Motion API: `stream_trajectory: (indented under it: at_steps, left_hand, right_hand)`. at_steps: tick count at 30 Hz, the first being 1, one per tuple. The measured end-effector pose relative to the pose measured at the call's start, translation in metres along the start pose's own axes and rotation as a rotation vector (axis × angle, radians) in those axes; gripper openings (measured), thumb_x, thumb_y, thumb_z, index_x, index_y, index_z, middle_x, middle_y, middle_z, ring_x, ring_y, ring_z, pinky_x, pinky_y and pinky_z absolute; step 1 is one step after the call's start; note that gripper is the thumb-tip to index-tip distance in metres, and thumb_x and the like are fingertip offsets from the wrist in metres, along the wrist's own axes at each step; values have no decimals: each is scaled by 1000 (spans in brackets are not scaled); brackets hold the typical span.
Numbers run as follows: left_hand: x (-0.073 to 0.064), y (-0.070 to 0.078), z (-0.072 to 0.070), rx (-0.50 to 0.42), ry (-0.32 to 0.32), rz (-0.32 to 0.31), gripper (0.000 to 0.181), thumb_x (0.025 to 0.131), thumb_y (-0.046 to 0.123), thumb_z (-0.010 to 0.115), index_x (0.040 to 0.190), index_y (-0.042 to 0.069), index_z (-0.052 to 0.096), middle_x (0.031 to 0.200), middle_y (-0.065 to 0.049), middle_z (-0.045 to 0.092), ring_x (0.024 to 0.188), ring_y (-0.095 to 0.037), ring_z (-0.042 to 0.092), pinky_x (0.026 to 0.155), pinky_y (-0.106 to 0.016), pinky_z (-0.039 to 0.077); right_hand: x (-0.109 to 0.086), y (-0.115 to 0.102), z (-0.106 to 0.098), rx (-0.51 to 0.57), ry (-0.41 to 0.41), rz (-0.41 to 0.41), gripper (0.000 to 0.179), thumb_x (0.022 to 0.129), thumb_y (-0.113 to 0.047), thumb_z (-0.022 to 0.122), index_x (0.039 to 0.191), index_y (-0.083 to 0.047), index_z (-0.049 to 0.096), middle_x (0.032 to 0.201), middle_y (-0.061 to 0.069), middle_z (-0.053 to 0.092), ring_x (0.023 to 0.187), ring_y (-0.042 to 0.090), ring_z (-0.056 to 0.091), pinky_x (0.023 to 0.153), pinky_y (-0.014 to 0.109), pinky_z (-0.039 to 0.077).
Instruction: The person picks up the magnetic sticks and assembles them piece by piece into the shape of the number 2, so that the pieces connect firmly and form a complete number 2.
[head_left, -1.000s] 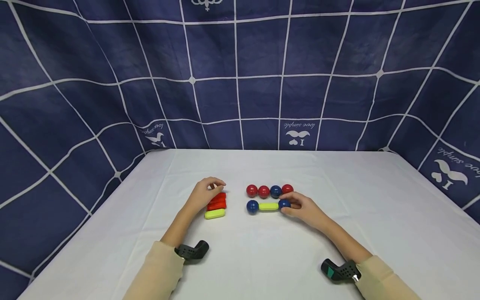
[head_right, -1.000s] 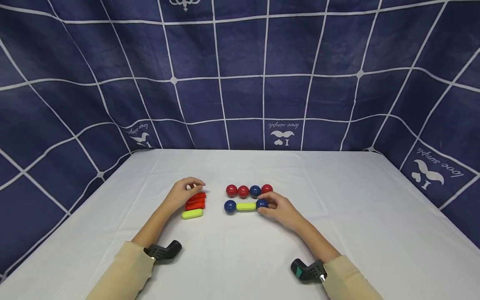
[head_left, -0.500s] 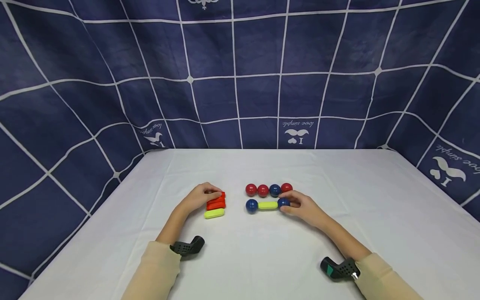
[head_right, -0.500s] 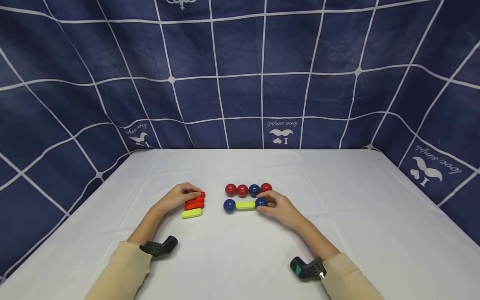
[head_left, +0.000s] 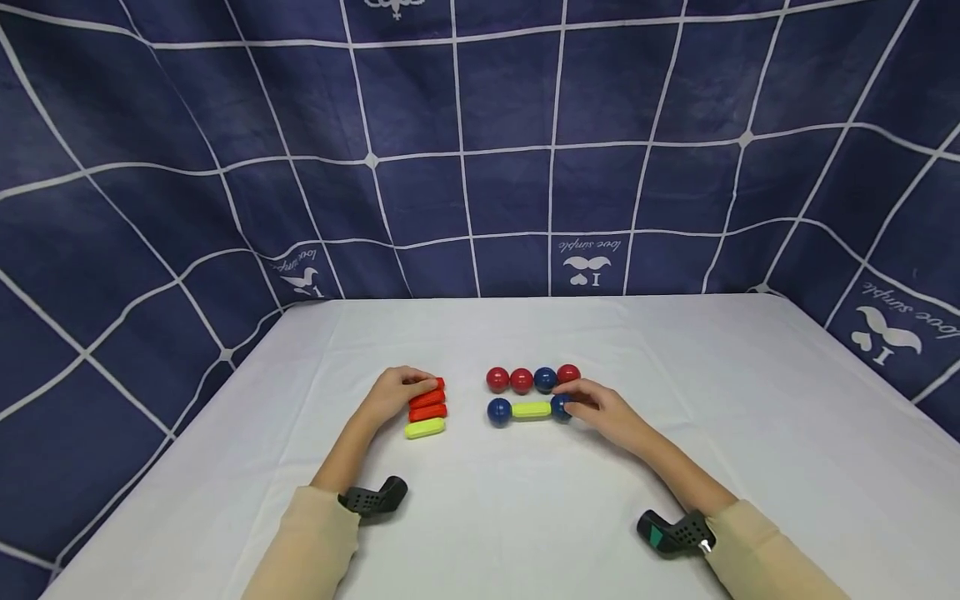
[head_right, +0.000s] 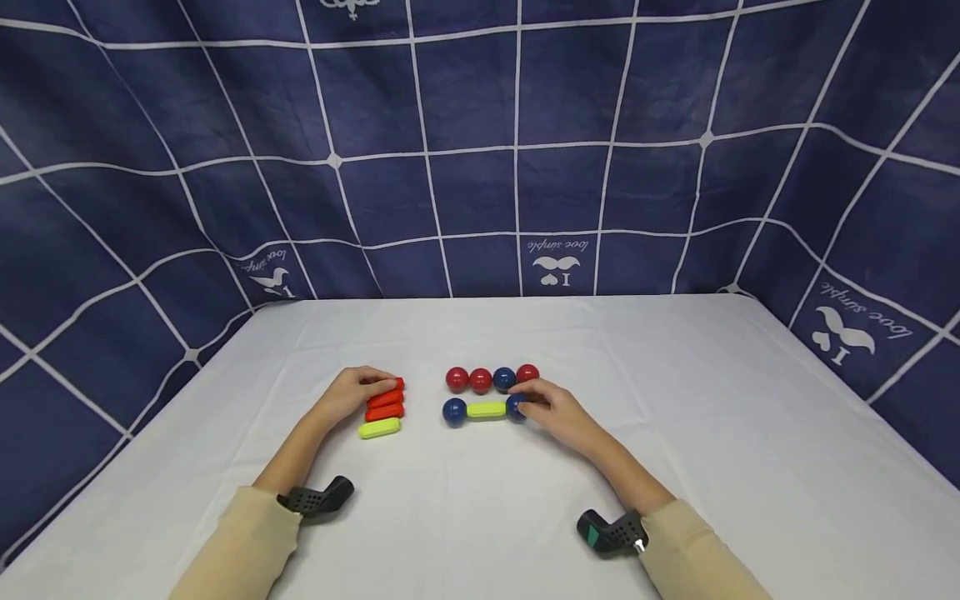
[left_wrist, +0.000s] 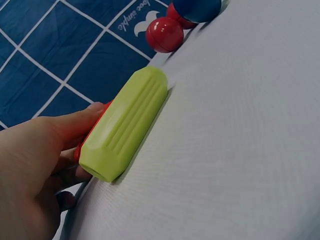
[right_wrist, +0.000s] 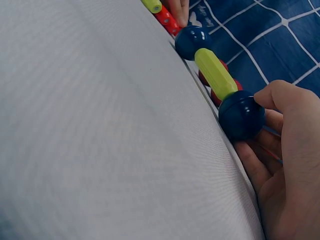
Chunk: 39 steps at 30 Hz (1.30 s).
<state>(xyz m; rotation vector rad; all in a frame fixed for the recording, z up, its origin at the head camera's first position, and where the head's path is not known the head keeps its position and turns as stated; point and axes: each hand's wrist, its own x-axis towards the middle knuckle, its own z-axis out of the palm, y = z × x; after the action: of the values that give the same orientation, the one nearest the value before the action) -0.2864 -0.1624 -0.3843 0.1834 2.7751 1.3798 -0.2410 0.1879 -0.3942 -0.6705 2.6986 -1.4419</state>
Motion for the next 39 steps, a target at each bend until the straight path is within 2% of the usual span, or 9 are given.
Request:
stream_trajectory:
  at_steps: [4,8,14,17,23,27,30,34,39]
  left_hand:
    - [-1,2,1,33,47,47,30,99,15,60,118,-7,69,117,-23,66,104,-31,59,95,-43,48]
    - [-2,8,4,75,94,50,29,100,15,58,119,-5,67,114,-21,67,101,-31,58,93,-43,46]
    - [-5,27,9,49,191,35,30,98,19,63,121,2,69,96,-14,65,86,-24,54,75,-31,41]
    - [-8,39,11,26,208,46,30,97,20,64,122,4,69,93,-13,63,82,-23,53,70,-27,39]
    - [-18,65,16,11,202,72,33,97,19,64,127,4,66,108,-15,72,91,-26,64,84,-36,50]
    - [-27,84,21,-50,184,81,33,97,18,65,126,4,66,110,-15,74,100,-29,67,92,-42,52]
    - [-34,96,28,-126,136,87,31,95,19,67,122,3,68,109,-15,74,97,-30,69,90,-41,55]
    - [-42,108,40,-200,30,76,27,94,20,69,115,3,70,107,-13,71,84,-26,70,80,-32,55]
    - [-50,112,59,-195,-85,76,24,91,22,72,105,2,72,97,-11,71,73,-19,68,71,-28,53]
  right_hand:
    - [0,0,1,0,0,4,30,100,-15,56,126,-2,63,129,20,63,114,29,59,96,25,49]
    - [0,1,1,1,2,17,30,100,-15,56,126,-3,63,130,19,62,115,30,59,95,20,48]
    - [0,3,1,0,0,25,30,100,-15,56,126,-3,63,131,19,62,116,31,58,94,18,46]
    - [0,3,2,1,0,21,30,100,-15,56,126,-3,63,131,19,62,116,31,58,94,16,46]
    - [0,3,1,7,-3,19,30,100,-15,56,127,-2,63,130,20,61,115,31,59,92,14,45]
    - [1,2,1,11,-4,20,31,100,-15,56,127,-2,63,130,20,61,115,31,59,91,13,45]
    - [0,1,0,10,-3,25,31,100,-14,56,127,-2,63,130,20,61,115,31,58,93,14,45]
    - [1,1,1,3,-4,34,31,100,-15,56,127,-2,63,131,20,61,116,31,58,99,30,49]
    - [1,-1,2,5,-3,38,32,100,-15,55,127,-2,63,131,21,61,116,34,59,103,51,49]
